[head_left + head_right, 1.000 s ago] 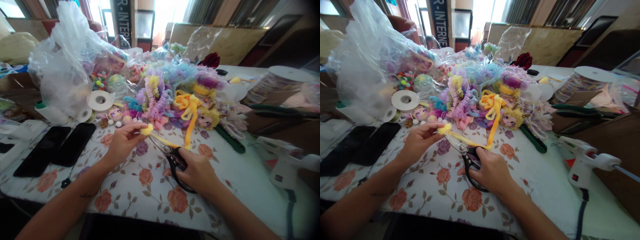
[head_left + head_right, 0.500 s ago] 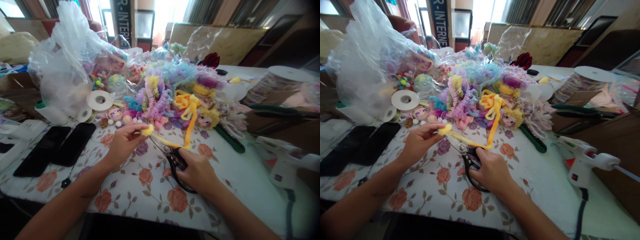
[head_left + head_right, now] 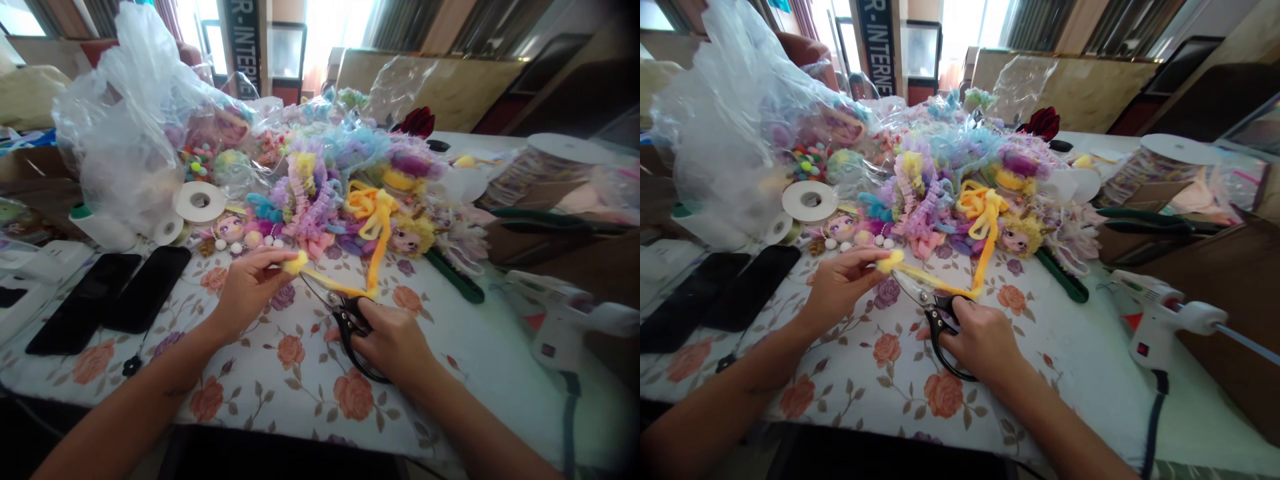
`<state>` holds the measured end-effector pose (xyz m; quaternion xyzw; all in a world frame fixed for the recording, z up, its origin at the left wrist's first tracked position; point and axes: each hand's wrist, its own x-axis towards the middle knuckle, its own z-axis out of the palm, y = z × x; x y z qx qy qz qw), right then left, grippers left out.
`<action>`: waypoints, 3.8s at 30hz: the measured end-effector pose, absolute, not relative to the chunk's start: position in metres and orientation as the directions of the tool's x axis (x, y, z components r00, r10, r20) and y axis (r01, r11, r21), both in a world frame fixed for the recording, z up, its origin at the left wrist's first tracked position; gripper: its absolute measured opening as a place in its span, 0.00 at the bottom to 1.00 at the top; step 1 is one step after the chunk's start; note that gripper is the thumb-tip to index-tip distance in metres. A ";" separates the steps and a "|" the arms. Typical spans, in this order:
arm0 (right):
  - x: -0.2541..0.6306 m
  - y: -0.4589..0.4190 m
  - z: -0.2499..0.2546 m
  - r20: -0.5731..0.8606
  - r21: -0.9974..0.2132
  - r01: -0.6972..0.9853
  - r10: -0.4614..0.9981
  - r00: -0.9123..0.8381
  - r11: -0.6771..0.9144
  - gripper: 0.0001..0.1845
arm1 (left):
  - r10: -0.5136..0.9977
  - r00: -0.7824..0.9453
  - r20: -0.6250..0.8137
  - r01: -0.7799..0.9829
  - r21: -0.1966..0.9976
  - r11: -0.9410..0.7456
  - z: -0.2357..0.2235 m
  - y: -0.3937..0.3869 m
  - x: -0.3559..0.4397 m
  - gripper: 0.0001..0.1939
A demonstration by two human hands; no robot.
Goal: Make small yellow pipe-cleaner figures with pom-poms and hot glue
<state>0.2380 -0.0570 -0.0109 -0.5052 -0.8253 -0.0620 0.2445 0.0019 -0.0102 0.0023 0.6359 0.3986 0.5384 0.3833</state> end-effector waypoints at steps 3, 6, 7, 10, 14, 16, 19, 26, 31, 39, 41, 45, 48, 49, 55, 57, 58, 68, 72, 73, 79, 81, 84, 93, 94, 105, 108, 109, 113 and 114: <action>0.236 -0.056 -0.010 0.489 -0.121 0.871 0.792 -0.365 0.476 0.18 | 0.935 0.098 0.342 0.046 0.937 -0.347 0.001 -0.010 0.002 0.12; 0.235 -0.054 -0.009 0.516 -0.087 0.878 0.776 -0.364 0.470 0.18 | 0.951 0.099 0.292 -0.006 0.956 -0.293 0.001 -0.010 0.002 0.12; 0.234 -0.054 -0.009 0.524 -0.076 0.881 0.770 -0.364 0.468 0.18 | 0.955 0.096 0.282 -0.016 0.959 -0.281 0.001 -0.010 0.002 0.12; 0.234 -0.053 -0.009 0.545 -0.039 0.886 0.753 -0.368 0.461 0.20 | 0.966 0.079 0.248 -0.043 0.969 -0.245 0.000 -0.010 0.003 0.11; 0.233 -0.053 -0.008 0.570 0.001 0.897 0.737 -0.364 0.442 0.22 | 0.987 0.052 0.155 -0.080 0.985 -0.150 -0.002 -0.009 0.004 0.12; 0.232 -0.053 -0.008 0.575 0.003 0.903 0.738 -0.353 0.429 0.23 | 0.991 0.050 0.121 -0.103 0.988 -0.116 -0.003 -0.008 0.003 0.12; 0.232 -0.053 -0.006 0.566 -0.017 0.905 0.750 -0.342 0.426 0.23 | 0.995 0.079 0.067 -0.177 0.983 -0.052 -0.002 -0.006 0.003 0.13; 0.233 -0.053 -0.010 0.524 -0.075 0.897 0.783 -0.335 0.435 0.22 | 0.990 0.140 0.011 -0.383 0.923 0.043 0.007 -0.006 0.003 0.10; 0.233 -0.054 -0.010 0.461 -0.168 0.888 0.831 -0.312 0.427 0.21 | 0.993 0.114 -0.027 -0.391 0.918 0.070 0.007 -0.006 0.005 0.10; 0.238 -0.053 0.008 0.025 -0.790 0.578 0.953 -0.302 0.204 0.31 | 0.992 0.127 -0.018 -0.428 0.901 0.071 0.004 -0.005 0.004 0.09; 0.241 -0.054 0.011 -0.055 -0.901 0.416 0.919 -0.390 0.123 0.32 | 0.991 0.131 -0.023 -0.435 0.897 0.079 0.004 -0.005 0.005 0.09; 0.246 -0.058 0.015 -0.168 -0.974 0.223 0.802 -0.573 -0.045 0.33 | 0.993 0.109 -0.037 -0.468 0.880 0.084 0.006 -0.005 0.005 0.10; 0.246 -0.062 0.016 -0.216 -0.976 0.164 0.737 -0.641 -0.144 0.34 | 0.995 0.091 -0.036 -0.485 0.871 0.076 0.007 -0.005 0.007 0.11; 0.245 -0.063 0.015 -0.221 -0.975 0.152 0.732 -0.645 -0.160 0.34 | 0.996 0.089 -0.030 -0.485 0.872 0.070 0.008 -0.006 0.007 0.11; 0.239 -0.065 0.014 -0.292 -0.956 0.183 0.732 -0.615 -0.228 0.35 | 0.995 0.097 0.009 -0.454 0.890 0.036 0.006 -0.009 0.008 0.10; 0.239 -0.065 0.015 -0.318 -0.948 0.196 0.718 -0.619 -0.251 0.35 | 0.995 0.100 0.009 -0.443 0.896 0.036 0.006 -0.009 0.008 0.09; 0.239 -0.064 0.015 -0.324 -0.946 0.205 0.712 -0.623 -0.251 0.35 | 0.995 0.100 0.009 -0.439 0.898 0.036 0.006 -0.009 0.007 0.09; 0.240 -0.058 0.014 -0.343 -0.939 0.264 0.670 -0.658 -0.221 0.36 | 0.995 0.100 0.001 -0.431 0.901 0.042 0.009 -0.011 0.008 0.10; 0.240 -0.058 0.013 -0.338 -0.939 0.275 0.684 -0.646 -0.205 0.37 | 0.993 0.114 0.000 -0.428 0.903 0.049 0.009 -0.012 0.008 0.10; 0.239 -0.058 0.012 -0.339 -0.939 0.272 0.687 -0.642 -0.210 0.37 | 0.993 0.117 0.000 -0.428 0.902 0.050 0.008 -0.012 0.008 0.10; 0.239 -0.058 0.010 -0.334 -0.942 0.236 0.688 -0.644 -0.237 0.36 | 0.992 0.128 0.001 -0.415 0.908 0.053 0.007 -0.012 0.008 0.10; 0.240 -0.059 0.009 -0.313 -0.950 0.234 0.689 -0.654 -0.209 0.36 | 0.992 0.125 -0.005 -0.418 0.907 0.057 0.008 -0.012 0.008 0.10; 0.241 -0.062 0.005 -0.304 -0.952 0.242 0.698 -0.648 -0.189 0.37 | 0.993 0.121 -0.017 -0.429 0.901 0.067 0.008 -0.013 0.009 0.10; 0.236 -0.069 0.001 -0.339 -0.940 0.244 0.741 -0.580 -0.240 0.38 | 0.990 0.143 -0.017 -0.449 0.890 0.080 0.007 -0.013 0.009 0.10; 0.236 -0.068 0.001 -0.336 -0.941 0.244 0.735 -0.589 -0.235 0.38 | 0.990 0.142 -0.021 -0.455 0.887 0.083 0.008 -0.013 0.010 0.10; 0.241 -0.059 0.015 -0.260 -0.937 0.347 0.727 -0.636 -0.032 0.35 | 0.994 0.089 -0.060 -0.460 0.883 0.094 0.005 -0.004 0.005 0.11; 0.244 -0.055 0.019 -0.147 -0.737 0.638 0.868 -0.474 0.223 0.24 | 0.997 0.053 -0.062 -0.475 0.877 0.080 0.006 -0.002 0.003 0.12; 0.244 -0.054 0.019 -0.091 -0.623 0.726 0.895 -0.437 0.291 0.17 | 0.998 0.040 -0.058 -0.480 0.874 0.070 0.007 -0.001 0.002 0.12; 0.248 -0.052 0.012 0.059 -0.343 0.832 0.894 -0.445 0.437 0.08 | 0.999 0.027 -0.044 -0.501 0.864 0.052 0.007 0.000 0.001 0.13; 0.249 -0.052 0.010 0.088 -0.341 0.817 0.881 -0.465 0.466 0.12 | 0.998 0.036 -0.045 -0.505 0.861 0.057 0.007 0.000 0.001 0.12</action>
